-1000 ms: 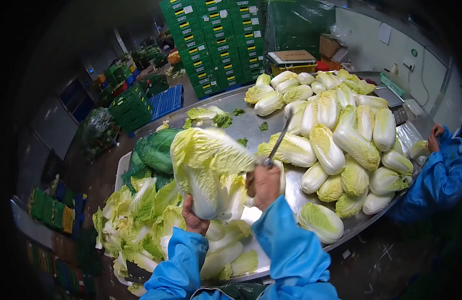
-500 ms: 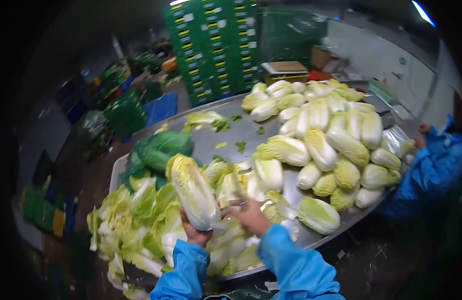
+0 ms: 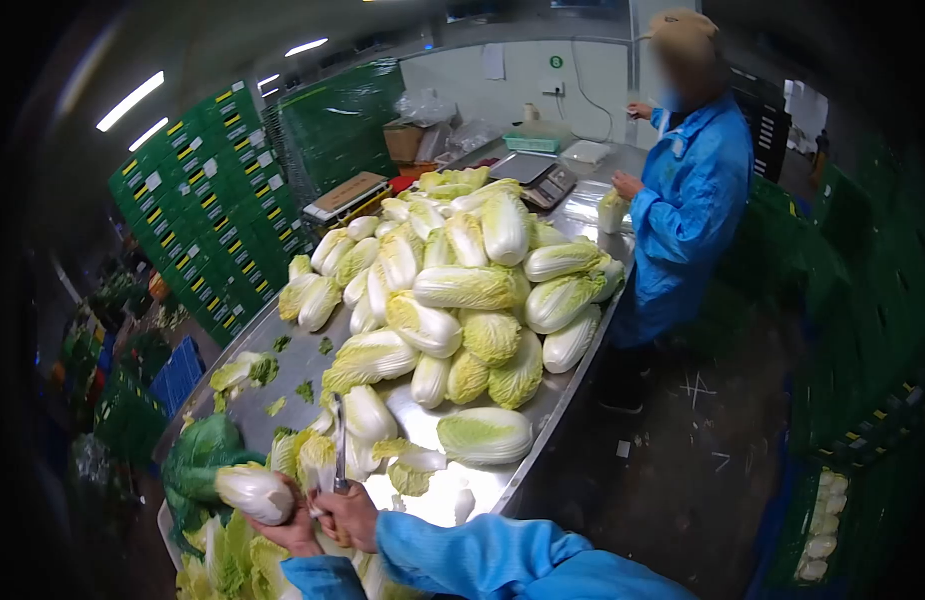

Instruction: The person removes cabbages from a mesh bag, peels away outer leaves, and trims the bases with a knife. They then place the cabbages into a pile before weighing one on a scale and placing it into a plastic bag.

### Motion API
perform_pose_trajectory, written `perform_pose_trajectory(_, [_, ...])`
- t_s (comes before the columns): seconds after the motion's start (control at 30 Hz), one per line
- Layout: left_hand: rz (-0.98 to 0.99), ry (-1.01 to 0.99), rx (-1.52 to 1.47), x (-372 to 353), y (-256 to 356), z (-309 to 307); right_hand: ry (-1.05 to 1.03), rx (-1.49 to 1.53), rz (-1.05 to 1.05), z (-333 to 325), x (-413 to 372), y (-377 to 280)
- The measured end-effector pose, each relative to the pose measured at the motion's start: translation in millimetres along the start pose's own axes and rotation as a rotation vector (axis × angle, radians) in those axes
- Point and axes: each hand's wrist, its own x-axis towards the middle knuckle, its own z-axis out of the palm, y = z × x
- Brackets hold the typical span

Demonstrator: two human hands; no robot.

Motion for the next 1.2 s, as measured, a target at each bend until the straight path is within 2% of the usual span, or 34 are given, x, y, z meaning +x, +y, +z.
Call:
perform_pose_trajectory(0.03, [0.038,0.054,-0.063,0,-3,27,-0.097,-0.08,0.09,-20,-8,-18])
perform_pose_trajectory(0.07, [0.028,0.051,-0.056,5,-8,41,-0.117,-0.491,0.154,-45,-15,-49])
perform_pose_trajectory(0.13, [-0.05,-0.021,0.028,21,-24,67,-0.139,-1.24,-0.141,-134,-5,-58])
perform_pose_trajectory(0.17, [-0.046,-0.109,0.077,26,-40,86,-0.153,-1.226,-0.028,-142,-27,-95])
perform_pose_trajectory(0.23, [-0.146,-0.276,0.164,39,-82,128,-0.076,-1.435,-0.372,-230,-19,-75])
perform_pose_trajectory(0.27, [-0.148,-0.277,0.16,46,-109,153,-0.074,-1.439,-0.373,-247,-21,-96])
perform_pose_trajectory(0.33, [-0.429,-0.32,0.152,61,-175,210,-0.408,-1.411,-0.187,-269,-28,-158])
perform_pose_trajectory(0.37, [-0.519,-0.333,0.094,64,-216,242,-0.446,-1.399,-0.056,-279,-34,-197])
perform_pose_trajectory(0.4, [-0.534,-0.413,0.091,76,-258,262,-0.434,-1.312,-0.153,-307,-40,-229])
perform_pose_trajectory(0.43, [-0.563,-0.494,0.102,93,-300,281,-0.41,-1.207,-0.253,-335,-51,-256])
perform_pose_trajectory(0.5, [-0.598,-0.374,0.088,110,-394,340,-0.279,-1.274,-0.007,-412,-77,-315])
perform_pose_trajectory(0.53, [-0.684,-0.356,0.121,130,-438,358,-0.226,-1.373,-0.141,-425,-103,-363])
perform_pose_trajectory(0.6, [-0.748,-0.38,0.238,168,-533,395,0.005,-1.411,0.107,-464,-154,-419])
perform_pose_trajectory(0.67, [-0.658,-0.485,0.459,192,-620,433,0.094,-1.498,0.104,-504,-200,-452])
perform_pose_trajectory(0.73, [-0.625,-0.518,0.573,213,-692,456,0.221,-1.297,0.147,-536,-240,-466])
perform_pose_trajectory(0.77, [-0.596,-0.53,0.589,239,-733,455,-0.199,-2.126,-0.087,-647,-283,-425])
perform_pose_trajectory(0.8, [-0.613,-0.505,0.626,253,-764,456,-0.142,-2.252,-0.115,-591,-224,-498])
perform_pose_trajectory(0.83, [-0.573,-0.437,0.615,265,-797,455,0.057,-2.724,-0.317,-544,-120,-595])
perform_pose_trajectory(0.87, [-0.511,-0.441,0.617,300,-842,440,0.541,-3.575,-0.537,-520,-18,-690])
perform_pose_trajectory(0.9, [-0.448,-0.438,0.622,329,-877,427,1.178,-4.001,-0.595,-503,75,-778])
perform_pose_trajectory(0.93, [-0.381,-0.344,0.714,321,-885,433,1.152,-3.948,-0.697,-511,81,-780])
perform_pose_trajectory(0.97, [-0.314,-0.258,0.804,313,-896,442,1.085,-4.117,-0.516,-510,83,-777])
perform_pose_trajectory(1.0, [-0.234,-0.159,0.895,329,-921,438,0.832,-4.33,-0.541,-512,81,-778])
perform_pose_trajectory(1.03, [-0.25,-0.152,0.827,325,-928,448,0.845,-4.193,-0.664,-517,83,-769])
perform_pose_trajectory(1.1, [-0.159,-0.179,0.93,378,-981,426,0.632,-4.262,-0.568,-499,74,-774])
perform_pose_trajectory(1.17, [-0.162,-0.153,0.972,385,-995,439,0.535,-4.298,-0.401,-494,77,-776])
perform_pose_trajectory(1.2, [-0.149,-0.157,1.038,389,-999,443,0.413,-4.297,-0.233,-488,76,-777])
